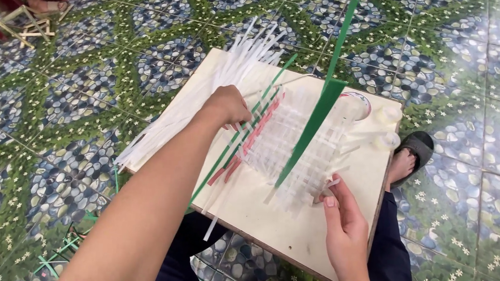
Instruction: The person is weaving green and red plastic strips into a white plastic basket base to form the sides.
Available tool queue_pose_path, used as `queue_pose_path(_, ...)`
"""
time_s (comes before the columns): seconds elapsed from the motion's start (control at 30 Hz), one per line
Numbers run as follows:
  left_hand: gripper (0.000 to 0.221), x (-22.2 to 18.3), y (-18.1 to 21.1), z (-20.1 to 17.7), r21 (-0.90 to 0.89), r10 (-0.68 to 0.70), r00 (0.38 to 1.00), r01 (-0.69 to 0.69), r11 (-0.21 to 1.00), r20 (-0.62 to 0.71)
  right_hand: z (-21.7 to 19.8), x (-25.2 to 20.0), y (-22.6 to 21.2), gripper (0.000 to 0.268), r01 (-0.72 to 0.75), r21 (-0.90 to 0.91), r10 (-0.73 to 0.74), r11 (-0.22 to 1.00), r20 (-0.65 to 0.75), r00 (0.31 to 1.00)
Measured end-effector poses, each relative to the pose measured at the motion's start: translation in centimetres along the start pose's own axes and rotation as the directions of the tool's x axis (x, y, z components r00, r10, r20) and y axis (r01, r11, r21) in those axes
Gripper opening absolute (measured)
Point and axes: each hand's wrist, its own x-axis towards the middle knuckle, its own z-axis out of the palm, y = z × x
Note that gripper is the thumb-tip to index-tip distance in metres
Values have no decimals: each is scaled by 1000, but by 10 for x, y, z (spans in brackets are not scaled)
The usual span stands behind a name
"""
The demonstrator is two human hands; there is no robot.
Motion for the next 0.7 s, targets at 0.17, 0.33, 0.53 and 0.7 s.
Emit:
queue_pose_path(0.17, 27, -20, -17, -15, 80, 74, 996, -70, 994, -50, 4, -3, 3, 48, 57, -6, -57, 998, 6, 998)
queue_pose_path(0.33, 34, -90, -54, -52, -70, 274, 915, -307, 949, -296, 4, -4, 7, 49, 81, -34, -82, 996, -1, 997)
queue_pose_path(0.53, 27, -160, -179, -64, -309, 155, 793, -398, 864, -589, 14, -15, -28, 50, -42, -93, 41, 995, -9, 999)
queue_pose_path(0.7, 28, -202, -372, -6, -644, -266, 742, -279, 712, -615, -48, -21, 88, 55, 247, 264, -269, 932, 51, 962)
